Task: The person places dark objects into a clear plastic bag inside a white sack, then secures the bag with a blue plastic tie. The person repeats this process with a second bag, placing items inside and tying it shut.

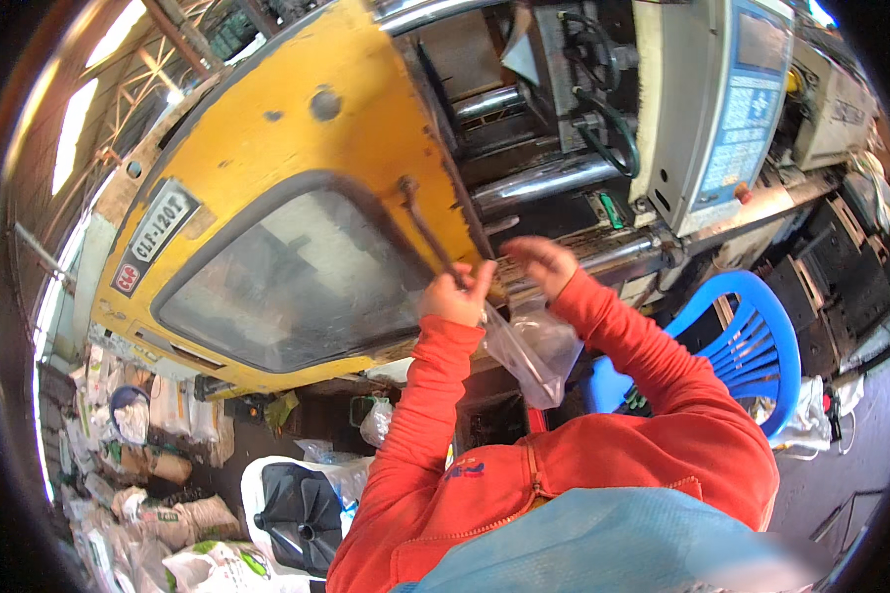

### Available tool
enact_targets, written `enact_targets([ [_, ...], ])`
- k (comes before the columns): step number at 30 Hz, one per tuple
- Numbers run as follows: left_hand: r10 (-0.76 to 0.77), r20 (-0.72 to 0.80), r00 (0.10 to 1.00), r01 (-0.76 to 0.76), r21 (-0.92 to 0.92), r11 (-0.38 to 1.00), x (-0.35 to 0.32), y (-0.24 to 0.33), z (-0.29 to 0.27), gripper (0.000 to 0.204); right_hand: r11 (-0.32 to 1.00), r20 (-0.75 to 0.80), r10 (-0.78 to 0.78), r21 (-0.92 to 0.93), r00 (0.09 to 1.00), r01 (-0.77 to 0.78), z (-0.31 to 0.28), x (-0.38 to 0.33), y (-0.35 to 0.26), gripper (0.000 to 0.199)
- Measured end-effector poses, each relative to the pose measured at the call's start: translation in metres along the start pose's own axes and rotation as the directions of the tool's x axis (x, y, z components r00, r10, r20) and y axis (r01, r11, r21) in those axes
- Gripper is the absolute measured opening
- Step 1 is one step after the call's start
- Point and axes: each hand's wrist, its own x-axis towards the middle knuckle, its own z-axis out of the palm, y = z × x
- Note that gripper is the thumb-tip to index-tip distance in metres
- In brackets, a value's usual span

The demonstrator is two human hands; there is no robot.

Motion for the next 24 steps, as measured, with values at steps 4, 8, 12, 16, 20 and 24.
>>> enact_targets([
  [4,-0.018,-0.387,0.922,0.042,0.051,0.998,0.005,-0.057,-0.002,0.034,0.946,-0.240,-0.138,-0.320,0.961,0.056,-0.047,0.117,0.052,0.019],
  [8,-0.053,-0.593,0.803,0.093,0.038,0.995,0.007,-0.111,-0.013,0.031,0.929,-0.157,-0.011,-0.368,0.988,-0.048,-0.056,0.261,0.121,0.033],
  [12,0.010,-0.641,0.767,0.121,0.161,0.980,0.009,-0.139,-0.032,0.030,0.924,-0.208,0.067,-0.355,0.976,-0.139,-0.040,0.382,0.178,0.046],
  [16,-0.068,-0.593,0.802,0.233,0.207,0.950,0.010,-0.146,-0.044,0.030,0.837,-0.191,0.144,-0.500,0.971,-0.222,-0.037,0.442,0.196,0.050],
  [20,-0.113,-0.591,0.799,0.246,0.151,0.957,0.009,-0.143,-0.046,0.033,0.777,-0.132,0.198,-0.583,0.971,-0.238,-0.048,0.447,0.185,0.050],
  [24,-0.148,-0.568,0.809,0.289,0.166,0.943,0.009,-0.139,-0.045,0.030,0.677,-0.112,0.184,-0.706,0.977,-0.208,-0.055,0.448,0.181,0.052],
])
